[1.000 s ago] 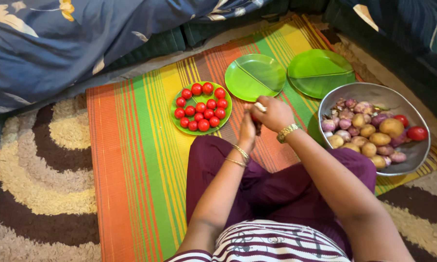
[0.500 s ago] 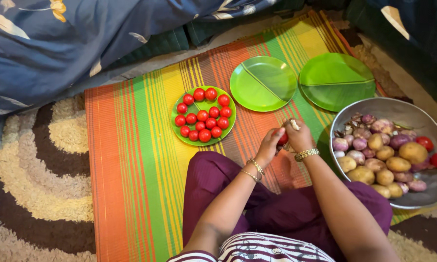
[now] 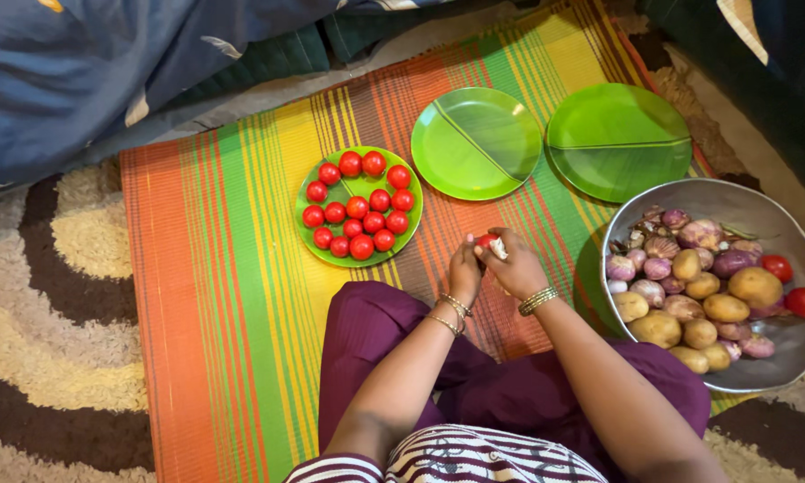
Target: The person wipes tomatoes with a cloth, handling them one at a time and returning them to a plate.
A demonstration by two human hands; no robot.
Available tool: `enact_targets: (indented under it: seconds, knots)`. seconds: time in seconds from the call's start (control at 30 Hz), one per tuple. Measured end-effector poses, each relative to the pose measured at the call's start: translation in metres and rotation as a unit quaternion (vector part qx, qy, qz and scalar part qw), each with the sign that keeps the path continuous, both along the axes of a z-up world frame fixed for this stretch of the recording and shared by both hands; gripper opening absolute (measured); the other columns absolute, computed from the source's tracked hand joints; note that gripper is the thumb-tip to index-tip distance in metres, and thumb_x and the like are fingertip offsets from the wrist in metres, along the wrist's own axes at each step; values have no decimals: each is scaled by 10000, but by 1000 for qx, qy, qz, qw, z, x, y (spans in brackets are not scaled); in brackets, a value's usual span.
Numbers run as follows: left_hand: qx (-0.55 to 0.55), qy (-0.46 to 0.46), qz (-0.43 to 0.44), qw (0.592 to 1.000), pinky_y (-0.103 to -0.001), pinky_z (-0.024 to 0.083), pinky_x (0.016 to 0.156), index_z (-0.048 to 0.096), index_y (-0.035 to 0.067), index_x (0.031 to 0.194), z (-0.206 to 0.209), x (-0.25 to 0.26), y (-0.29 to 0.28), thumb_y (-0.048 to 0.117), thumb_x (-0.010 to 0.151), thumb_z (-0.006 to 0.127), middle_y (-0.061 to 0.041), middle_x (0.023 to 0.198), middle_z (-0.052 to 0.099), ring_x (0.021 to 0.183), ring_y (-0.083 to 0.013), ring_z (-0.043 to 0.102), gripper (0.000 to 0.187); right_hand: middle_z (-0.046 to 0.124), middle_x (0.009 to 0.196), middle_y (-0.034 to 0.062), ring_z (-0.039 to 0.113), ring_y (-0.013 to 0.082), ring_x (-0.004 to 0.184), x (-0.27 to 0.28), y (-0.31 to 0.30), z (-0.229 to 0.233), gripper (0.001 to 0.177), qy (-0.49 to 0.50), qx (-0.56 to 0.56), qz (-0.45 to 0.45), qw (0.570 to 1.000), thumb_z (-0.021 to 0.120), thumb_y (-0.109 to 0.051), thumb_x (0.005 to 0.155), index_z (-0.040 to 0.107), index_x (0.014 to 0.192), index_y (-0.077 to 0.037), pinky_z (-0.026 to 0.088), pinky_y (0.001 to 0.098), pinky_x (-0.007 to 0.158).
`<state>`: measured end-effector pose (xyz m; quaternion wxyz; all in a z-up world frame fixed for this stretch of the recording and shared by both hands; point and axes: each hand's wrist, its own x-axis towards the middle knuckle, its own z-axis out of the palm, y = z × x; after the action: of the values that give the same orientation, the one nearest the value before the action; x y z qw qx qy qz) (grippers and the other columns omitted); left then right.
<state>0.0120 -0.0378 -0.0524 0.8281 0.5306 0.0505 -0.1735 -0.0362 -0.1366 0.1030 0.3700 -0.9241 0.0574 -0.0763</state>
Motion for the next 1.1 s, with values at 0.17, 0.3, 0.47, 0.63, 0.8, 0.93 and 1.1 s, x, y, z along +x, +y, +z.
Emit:
enact_targets:
  seconds: [0.17,0.3,0.47,0.63,0.8,0.93,1.1]
  knots:
    - [51,-102,-14,993,-239,392,545,647,41,1157,32,-13,3,429,1096,451,14,698,504,591,-77,443,439,723,991,165,727,308,885,3,-6,3,407,89,126,-83,985,593,-446,973,659,1174,-99,559,420,781]
    - [111,-144,-52,982,-226,496,660,591,72,1221,62,-20,7,483,1096,407,-3,839,601,694,-73,550,467,715,888,162,705,292,806,7,-9,4,348,12,91,-71,993,582,-405,1041,673,1102,-75,542,402,726]
    - [117,-230,-70,964,-353,513,963,536,42,1270,82,-29,10,560,1040,537,-126,1143,663,1063,-206,643,567,679,775,132,639,219,662,11,-17,-12,299,13,133,-131,982,624,-334,1037,665,964,-47,507,352,628]
    - [147,-233,-81,958,-367,523,960,518,58,1299,87,-32,9,617,1021,471,-129,1138,668,1052,-232,663,626,686,810,118,617,193,712,11,-20,-19,275,-26,235,-119,964,655,-304,1026,681,944,-43,523,335,655]
    - [147,-274,-65,948,-353,524,963,507,70,1320,86,-30,11,635,1066,380,-132,1149,664,1068,-230,666,632,704,865,95,671,170,750,3,-10,4,257,-56,124,-95,986,673,-291,1007,669,1043,-37,530,324,681]
    - [123,-215,-66,967,-309,543,803,538,78,1325,87,-29,12,582,1079,354,-80,985,676,879,-165,661,590,707,868,87,676,155,752,3,-7,11,281,-26,154,-50,987,676,-292,979,656,1084,-33,541,312,682]
    - [142,-189,-50,970,-288,497,689,603,71,1324,87,-27,10,518,1102,368,-57,886,646,745,-122,576,551,701,925,69,658,134,796,5,-12,1,288,2,238,-52,970,669,-294,988,653,1130,-44,548,300,701]
